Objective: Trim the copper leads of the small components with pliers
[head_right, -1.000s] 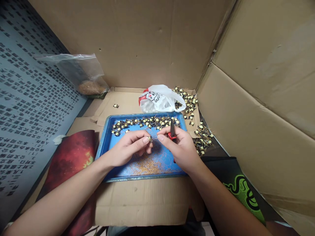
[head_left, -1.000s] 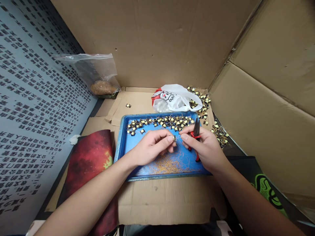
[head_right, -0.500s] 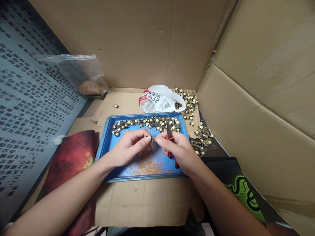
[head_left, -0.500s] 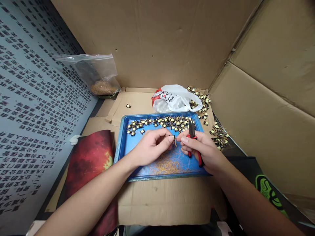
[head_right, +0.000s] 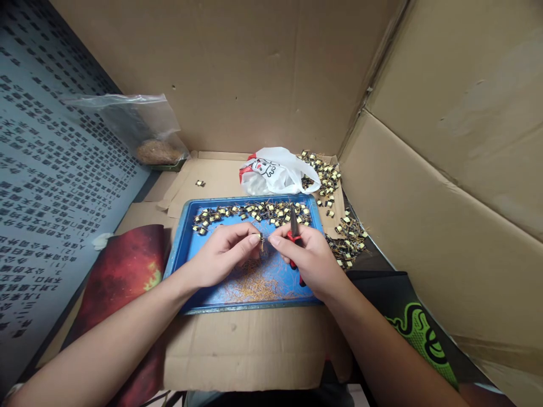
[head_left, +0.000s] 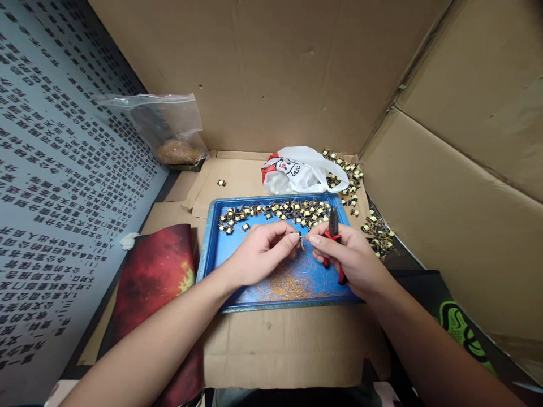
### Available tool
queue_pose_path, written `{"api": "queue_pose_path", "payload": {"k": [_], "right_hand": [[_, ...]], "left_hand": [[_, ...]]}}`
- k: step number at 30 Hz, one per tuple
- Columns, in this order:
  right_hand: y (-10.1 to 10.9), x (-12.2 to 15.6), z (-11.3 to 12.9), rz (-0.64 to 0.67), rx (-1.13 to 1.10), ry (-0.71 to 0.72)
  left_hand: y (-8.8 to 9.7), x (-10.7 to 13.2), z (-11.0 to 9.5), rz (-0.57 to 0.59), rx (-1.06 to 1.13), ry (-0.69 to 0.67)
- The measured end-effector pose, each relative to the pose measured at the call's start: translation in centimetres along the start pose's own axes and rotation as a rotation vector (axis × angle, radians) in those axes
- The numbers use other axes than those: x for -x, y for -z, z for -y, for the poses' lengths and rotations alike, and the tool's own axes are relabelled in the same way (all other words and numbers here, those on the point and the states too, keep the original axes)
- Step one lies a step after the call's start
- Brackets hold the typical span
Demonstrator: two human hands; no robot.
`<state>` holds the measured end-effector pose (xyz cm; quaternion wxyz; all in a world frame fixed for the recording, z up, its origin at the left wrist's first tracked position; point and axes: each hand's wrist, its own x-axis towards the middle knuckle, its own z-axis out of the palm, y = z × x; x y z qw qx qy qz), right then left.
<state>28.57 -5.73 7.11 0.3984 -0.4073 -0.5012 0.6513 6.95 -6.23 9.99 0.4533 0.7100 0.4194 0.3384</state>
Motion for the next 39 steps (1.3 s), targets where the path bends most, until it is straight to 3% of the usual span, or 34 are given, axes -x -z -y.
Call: {"api": "queue_pose_path", "payload": {"k": [9, 15, 19, 24, 26, 32, 39], "right_hand": [[-0.1, -0.2, -0.2, 0.002, 0.032, -0.041], [-0.2, -0.3, 0.1, -0.017, 0.086, 0.009], [-0.6, -0.6, 1.3, -0.048, 0.235, 0.172], [-0.9, -1.2, 3.1, -0.099, 0.545, 0.48], [-1.1, -1.7, 3.6, -0.08, 0.601, 0.515], [-2.0, -3.8, 2.7, 0.009, 0.405, 0.449], [-1.4, -3.3, 0.1, 0.109, 0.146, 0.308]], "left_hand": [[-0.1, 0.0, 0.2, 0.019, 0.004, 0.024], [0.1, -0.1, 0.4, 0.036, 0.091, 0.035], [0.3, -0.1, 0.6, 0.033, 0.127, 0.063], [0.6, -0.1, 0.7, -0.008, 0.181, 0.039], [0.7, -0.1, 0.9, -0.038, 0.188, 0.033], [1.0, -0.2, 1.5, -0.139, 0.197, 0.004], [0.7, 0.1, 1.0, -0.073, 0.172, 0.016]]}}
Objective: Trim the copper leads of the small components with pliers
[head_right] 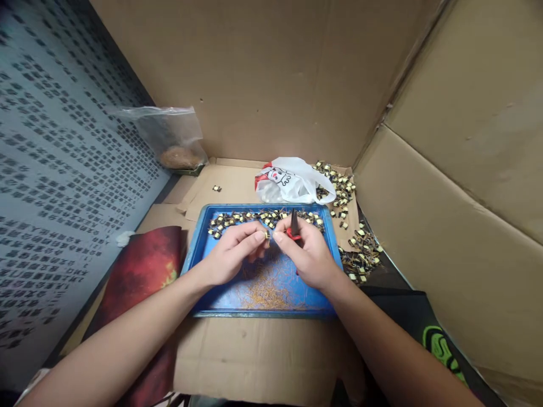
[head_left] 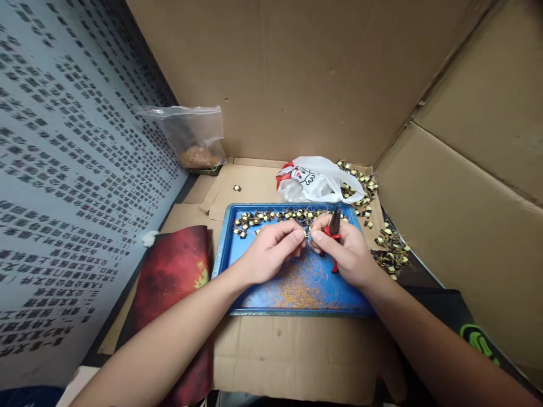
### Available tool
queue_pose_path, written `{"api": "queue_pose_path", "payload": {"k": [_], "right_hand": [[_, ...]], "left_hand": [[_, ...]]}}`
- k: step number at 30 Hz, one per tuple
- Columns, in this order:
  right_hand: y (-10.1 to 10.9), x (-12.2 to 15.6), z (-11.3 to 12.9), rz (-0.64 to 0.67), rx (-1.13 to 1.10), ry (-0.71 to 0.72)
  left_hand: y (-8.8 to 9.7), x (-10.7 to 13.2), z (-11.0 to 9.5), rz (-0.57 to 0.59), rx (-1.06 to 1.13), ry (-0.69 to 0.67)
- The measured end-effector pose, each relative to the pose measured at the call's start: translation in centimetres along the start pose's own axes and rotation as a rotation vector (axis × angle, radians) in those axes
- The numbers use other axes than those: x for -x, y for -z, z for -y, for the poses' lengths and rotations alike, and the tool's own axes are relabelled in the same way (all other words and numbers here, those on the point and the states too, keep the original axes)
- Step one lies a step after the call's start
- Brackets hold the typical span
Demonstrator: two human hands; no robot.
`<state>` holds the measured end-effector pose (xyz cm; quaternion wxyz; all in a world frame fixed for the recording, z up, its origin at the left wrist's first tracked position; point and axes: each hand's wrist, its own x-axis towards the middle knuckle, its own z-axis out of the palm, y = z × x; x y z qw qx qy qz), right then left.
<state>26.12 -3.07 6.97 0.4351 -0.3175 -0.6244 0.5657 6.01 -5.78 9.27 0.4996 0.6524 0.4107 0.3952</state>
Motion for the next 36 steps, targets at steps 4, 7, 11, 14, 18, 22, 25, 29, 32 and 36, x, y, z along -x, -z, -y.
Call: {"api": "queue_pose_path", "payload": {"k": [4, 7, 11, 14, 18, 22, 25, 29, 32, 36], "right_hand": [[-0.01, 0.22, -0.14, 0.074, -0.192, -0.12], [-0.08, 0.13, 0.06, 0.062, -0.181, -0.148], [0.01, 0.08, 0.19, 0.036, -0.114, -0.157], [0.07, 0.13, 0.02, 0.048, -0.15, -0.166], [-0.12, 0.27, 0.0, 0.079, -0.27, -0.17], [-0.48, 0.27, 0.45, 0.092, -0.404, -0.204], [-0.49, 0.18, 0.67, 0.101, -0.417, -0.231], [-0.13, 0.16, 0.52, 0.098, -0.351, -0.219], [0.02, 0.19, 0.47, 0.082, -0.313, -0.21], [-0.05, 0.2, 0.71, 0.066, -0.264, -0.226]], "left_hand": [[0.21, -0.15, -0.12, 0.008, -0.016, -0.004], [0.42, -0.21, -0.3, 0.026, -0.046, -0.006], [0.51, -0.21, -0.44, 0.025, -0.073, -0.01], [0.53, -0.24, -0.35, 0.033, -0.068, -0.026], [0.51, -0.25, -0.13, 0.061, -0.066, -0.028], [0.44, -0.2, -0.13, 0.076, -0.031, -0.041], [0.47, -0.22, -0.28, 0.077, -0.023, -0.048], [0.57, -0.29, -0.39, 0.083, -0.029, -0.047], [0.59, -0.33, -0.34, 0.076, -0.07, -0.052], [0.58, -0.35, -0.24, 0.069, -0.147, -0.055]]}}
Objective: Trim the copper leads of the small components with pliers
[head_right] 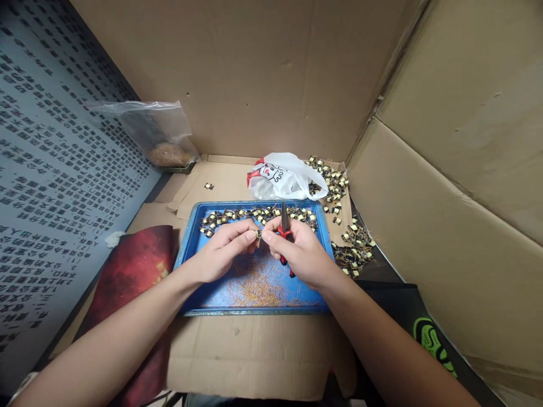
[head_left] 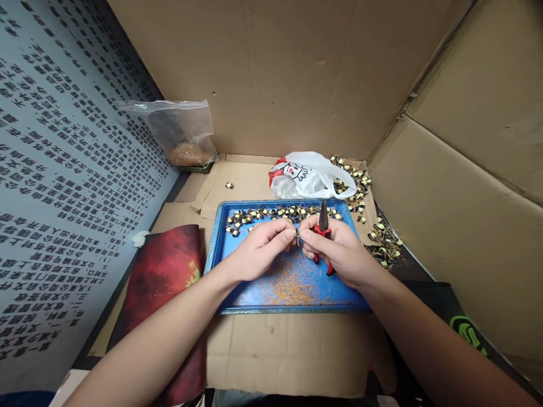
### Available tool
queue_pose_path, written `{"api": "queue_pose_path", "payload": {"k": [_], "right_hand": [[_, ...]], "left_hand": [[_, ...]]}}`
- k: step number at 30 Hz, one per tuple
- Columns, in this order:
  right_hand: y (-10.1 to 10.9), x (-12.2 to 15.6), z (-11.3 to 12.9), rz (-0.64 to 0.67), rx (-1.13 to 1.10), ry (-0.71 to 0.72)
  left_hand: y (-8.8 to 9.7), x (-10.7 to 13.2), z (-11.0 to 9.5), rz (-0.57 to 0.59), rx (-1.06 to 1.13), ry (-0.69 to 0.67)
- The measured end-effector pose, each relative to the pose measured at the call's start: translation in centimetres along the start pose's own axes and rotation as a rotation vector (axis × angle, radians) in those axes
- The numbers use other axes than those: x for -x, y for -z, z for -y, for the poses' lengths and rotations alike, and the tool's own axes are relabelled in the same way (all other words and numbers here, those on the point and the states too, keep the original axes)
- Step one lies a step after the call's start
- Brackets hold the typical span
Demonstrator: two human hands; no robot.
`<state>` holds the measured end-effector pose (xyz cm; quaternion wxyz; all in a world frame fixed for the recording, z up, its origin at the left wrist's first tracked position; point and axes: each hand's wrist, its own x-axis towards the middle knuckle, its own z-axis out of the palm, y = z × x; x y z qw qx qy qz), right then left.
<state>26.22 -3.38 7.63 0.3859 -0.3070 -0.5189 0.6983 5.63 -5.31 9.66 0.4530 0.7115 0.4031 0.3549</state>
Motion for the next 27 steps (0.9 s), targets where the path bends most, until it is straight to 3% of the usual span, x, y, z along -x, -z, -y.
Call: {"api": "queue_pose_path", "payload": {"k": [9, 20, 27], "right_hand": [[0.17, -0.09, 0.0, -0.037, 0.229, 0.016], [-0.66, 0.07, 0.51, -0.161, 0.517, 0.246], [-0.11, 0.08, 0.98, -0.023, 0.485, 0.187]], "left_hand": [[0.09, -0.07, 0.34, 0.013, -0.097, 0.014], [0.27, -0.19, 0.56, 0.028, -0.022, -0.014], [0.34, -0.3, 0.49, 0.066, -0.025, -0.021]]}}
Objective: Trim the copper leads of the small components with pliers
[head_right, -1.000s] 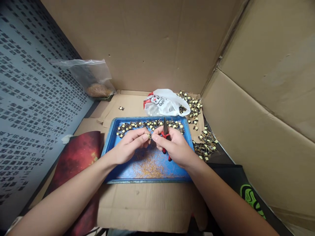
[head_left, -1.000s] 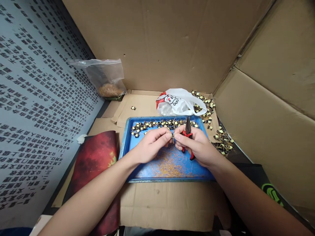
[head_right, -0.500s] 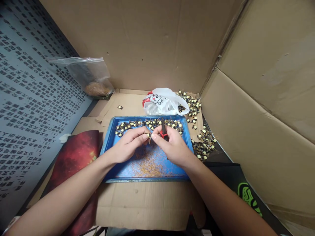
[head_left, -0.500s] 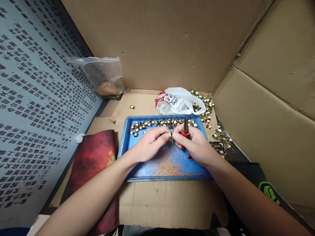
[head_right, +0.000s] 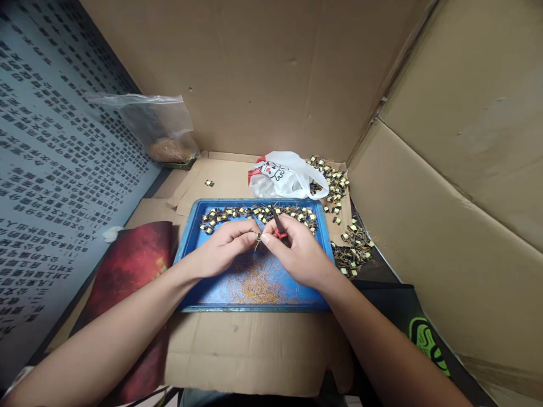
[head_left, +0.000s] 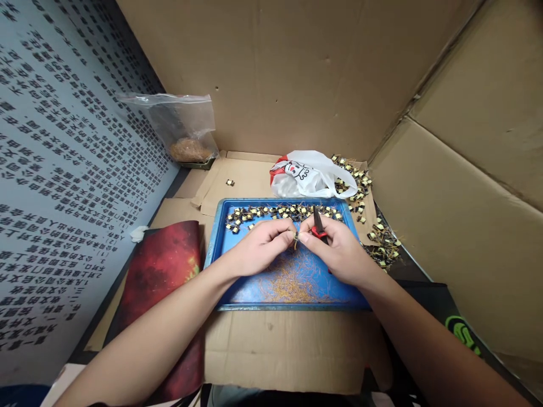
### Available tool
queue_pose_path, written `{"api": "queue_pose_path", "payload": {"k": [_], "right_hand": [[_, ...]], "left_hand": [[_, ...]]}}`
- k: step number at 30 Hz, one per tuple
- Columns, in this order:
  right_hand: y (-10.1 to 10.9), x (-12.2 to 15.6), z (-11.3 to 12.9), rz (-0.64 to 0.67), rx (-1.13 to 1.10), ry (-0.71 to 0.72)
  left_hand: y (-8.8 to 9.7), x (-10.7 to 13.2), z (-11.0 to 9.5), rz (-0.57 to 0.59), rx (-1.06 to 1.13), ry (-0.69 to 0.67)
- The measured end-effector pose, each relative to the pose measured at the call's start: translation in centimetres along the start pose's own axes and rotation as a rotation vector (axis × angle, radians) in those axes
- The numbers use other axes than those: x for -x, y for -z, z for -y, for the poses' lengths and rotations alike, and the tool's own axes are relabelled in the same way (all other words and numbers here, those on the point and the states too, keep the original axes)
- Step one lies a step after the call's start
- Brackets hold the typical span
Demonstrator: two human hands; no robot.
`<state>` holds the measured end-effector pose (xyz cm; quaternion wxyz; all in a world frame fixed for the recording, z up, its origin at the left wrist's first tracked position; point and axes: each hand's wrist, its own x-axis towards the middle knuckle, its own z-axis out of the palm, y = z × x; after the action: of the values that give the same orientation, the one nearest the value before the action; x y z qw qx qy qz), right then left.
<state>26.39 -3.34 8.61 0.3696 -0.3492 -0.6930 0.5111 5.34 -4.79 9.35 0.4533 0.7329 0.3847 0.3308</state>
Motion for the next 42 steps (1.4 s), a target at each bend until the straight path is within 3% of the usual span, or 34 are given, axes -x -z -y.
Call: {"api": "queue_pose_path", "payload": {"k": [4, 11, 18, 31, 39, 42], "right_hand": [[-0.1, 0.1, 0.0, -0.034, 0.076, 0.061], [-1.1, 0.7, -0.1, -0.241, 0.405, 0.342], [-0.7, 1.0, -0.6, -0.221, 0.553, 0.509], [-0.2, 1.1, -0.5, -0.218, 0.609, 0.562], [-0.3, 1.1, -0.5, -0.221, 0.587, 0.579], [-0.4, 0.9, -0.3, -0.227, 0.511, 0.513]], "left_hand": [[0.0, 0.0, 0.0, 0.003, 0.013, 0.016], [0.0, 0.0, -0.4, -0.018, 0.032, 0.051], [0.0, 0.1, -0.4, -0.038, 0.018, 0.064], [-0.2, 0.1, -0.4, -0.081, -0.049, 0.073], [-0.2, 0.2, -0.7, -0.008, -0.057, 0.089], [-0.2, 0.2, -0.7, 0.02, -0.027, 0.084]]}}
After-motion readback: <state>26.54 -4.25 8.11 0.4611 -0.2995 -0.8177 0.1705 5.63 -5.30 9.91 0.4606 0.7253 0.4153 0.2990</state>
